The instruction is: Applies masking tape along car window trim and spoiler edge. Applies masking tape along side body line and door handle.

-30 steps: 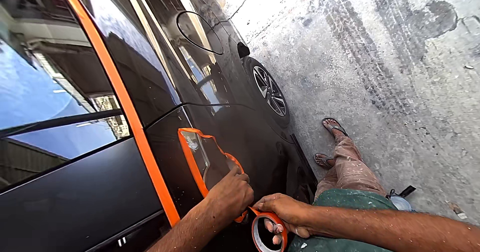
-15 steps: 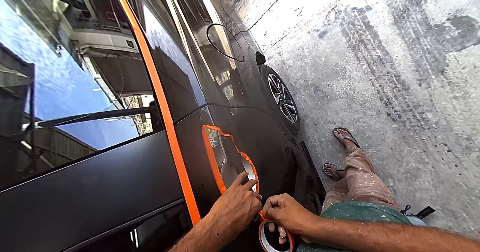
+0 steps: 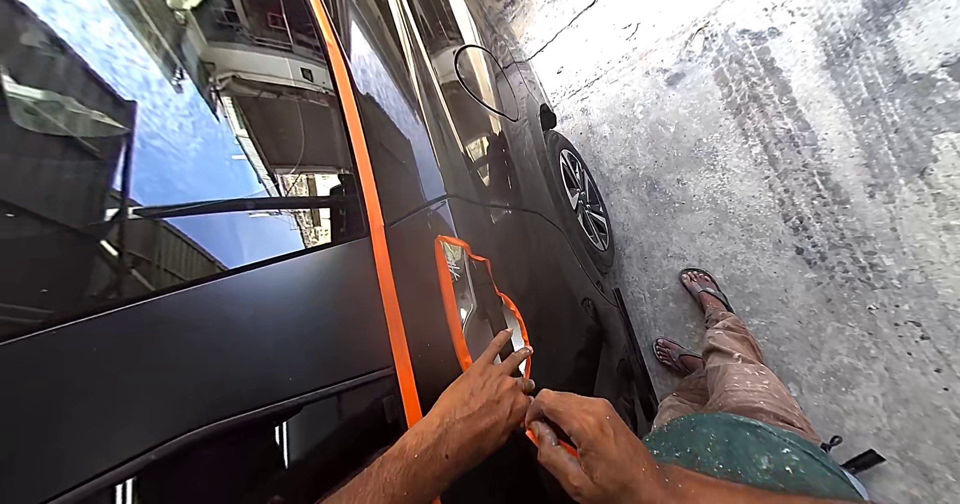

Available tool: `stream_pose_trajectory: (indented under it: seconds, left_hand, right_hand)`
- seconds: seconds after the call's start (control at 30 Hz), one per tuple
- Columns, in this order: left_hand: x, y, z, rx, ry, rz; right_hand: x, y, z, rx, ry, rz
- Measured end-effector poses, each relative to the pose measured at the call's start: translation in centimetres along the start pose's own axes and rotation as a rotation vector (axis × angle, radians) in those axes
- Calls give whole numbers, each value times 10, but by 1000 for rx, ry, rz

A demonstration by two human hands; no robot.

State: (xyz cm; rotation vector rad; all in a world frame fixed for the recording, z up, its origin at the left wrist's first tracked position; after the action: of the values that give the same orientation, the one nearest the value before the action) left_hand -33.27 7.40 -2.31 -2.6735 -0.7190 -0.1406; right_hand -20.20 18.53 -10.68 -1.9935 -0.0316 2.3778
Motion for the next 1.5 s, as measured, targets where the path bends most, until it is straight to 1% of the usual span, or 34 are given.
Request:
stream_pose_trajectory:
  seconds: [0.07, 0.1, 0.13, 0.17, 0.2, 0.23, 0.27, 0.3, 0.33, 0.37, 0.4, 0.43, 0.5, 0.57, 0.63, 0.7, 0.77, 0.8, 0.83, 0.87, 0.93, 1.0, 1.13, 1.23, 1.33, 1.4, 1.43, 1.5]
  left_hand:
    - [-3, 10, -11, 121, 141, 73]
    - [-5, 11, -16, 218, 226, 115]
    - [-8, 8, -23, 342, 290, 126]
    - [-15, -2, -30, 500, 312, 104]
    - [-26, -16, -37, 676, 276, 73]
    - [-42, -32, -44, 852, 173, 58]
    - [-60, -50, -52, 1000, 30, 56]
    - [-77, -65, -58, 1096, -136, 53]
    - [-92, -76, -60, 1144, -280, 38]
    - [-106, -81, -59, 1153, -371, 19]
    - [-118, -79, -56, 1142, -386, -3]
    - [-127, -73, -51, 1116, -342, -22]
    - [-131, -59, -44, 1023, -227, -59]
    - [-125, -49, -43, 964, -136, -64]
    - [-114, -40, -45, 975, -93, -93]
    - [-105, -39, -54, 1096, -142, -171]
    - [-104, -49, -61, 1230, -279, -173]
    - [-107, -55, -61, 1245, -377, -146]
    - [-111, -59, -58, 1227, -461, -122]
    - [-116, -60, -53, 1199, -503, -86]
    - [-122, -54, -41, 1144, -506, -1]
    - [-121, -47, -30, 1131, -485, 24]
    - [-122, -54, -19, 1117, -511, -55]
    - [-125, -62, -13, 1168, -517, -129]
    - [-131, -68, -20, 1232, -470, -203]
    - [-131, -71, -23, 1222, -418, -136]
    - [-128, -73, -21, 1172, -369, -66]
    - [-124, -75, -11, 1000, -219, 54]
  right_hand:
    - [10, -11, 1, -16, 48, -40]
    - [18, -17, 1, -26, 78, -72]
    - [25, -24, 1, -35, 102, -110]
    - [33, -31, 1, -42, 119, -146]
    - [40, -36, 1, -56, 131, -175]
    - [45, -41, 1, -76, 142, -198]
    - [50, -45, 2, -99, 150, -213]
    - [54, -49, 3, -121, 154, -227]
    - [57, -53, 5, -151, 152, -238]
    - [60, -57, 8, -181, 144, -248]
    - [63, -61, 11, -209, 138, -251]
    - [66, -66, 14, -232, 136, -247]
    - [75, -75, 19, -261, 143, -245]
    - [86, -82, 23, -263, 170, -259]
    - [97, -91, 27, -256, 193, -291]
    - [106, -98, 33, -245, 204, -302]
    - [112, -105, 39, -260, 226, -311]
    - [114, -107, 42, -275, 236, -314]
    - [115, -109, 46, -295, 243, -316]
    - [117, -110, 49, -313, 243, -321]
    - [120, -115, 56, -339, 240, -327]
    - [124, -120, 59, -343, 250, -338]
    - [137, -129, 57, -345, 276, -351]
    - [141, -133, 55, -361, 281, -353]
    - [143, -141, 55, -371, 289, -348]
    - [147, -146, 52, -363, 298, -355]
    - [148, -148, 50, -361, 305, -355]
    - [151, -151, 50, -375, 319, -359]
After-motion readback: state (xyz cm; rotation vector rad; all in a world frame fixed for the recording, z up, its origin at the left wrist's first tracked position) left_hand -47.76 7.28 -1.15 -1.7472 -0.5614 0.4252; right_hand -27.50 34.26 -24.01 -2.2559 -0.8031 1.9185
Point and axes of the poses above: each hand's wrist, its own z-axis towards the middle knuckle, its own y-axis out of the palm, x = y × z, the point moved 1 cm from there along z, towards the middle knuckle, and after that the axes turned 10 degrees about -z, right-handed, at the moved point
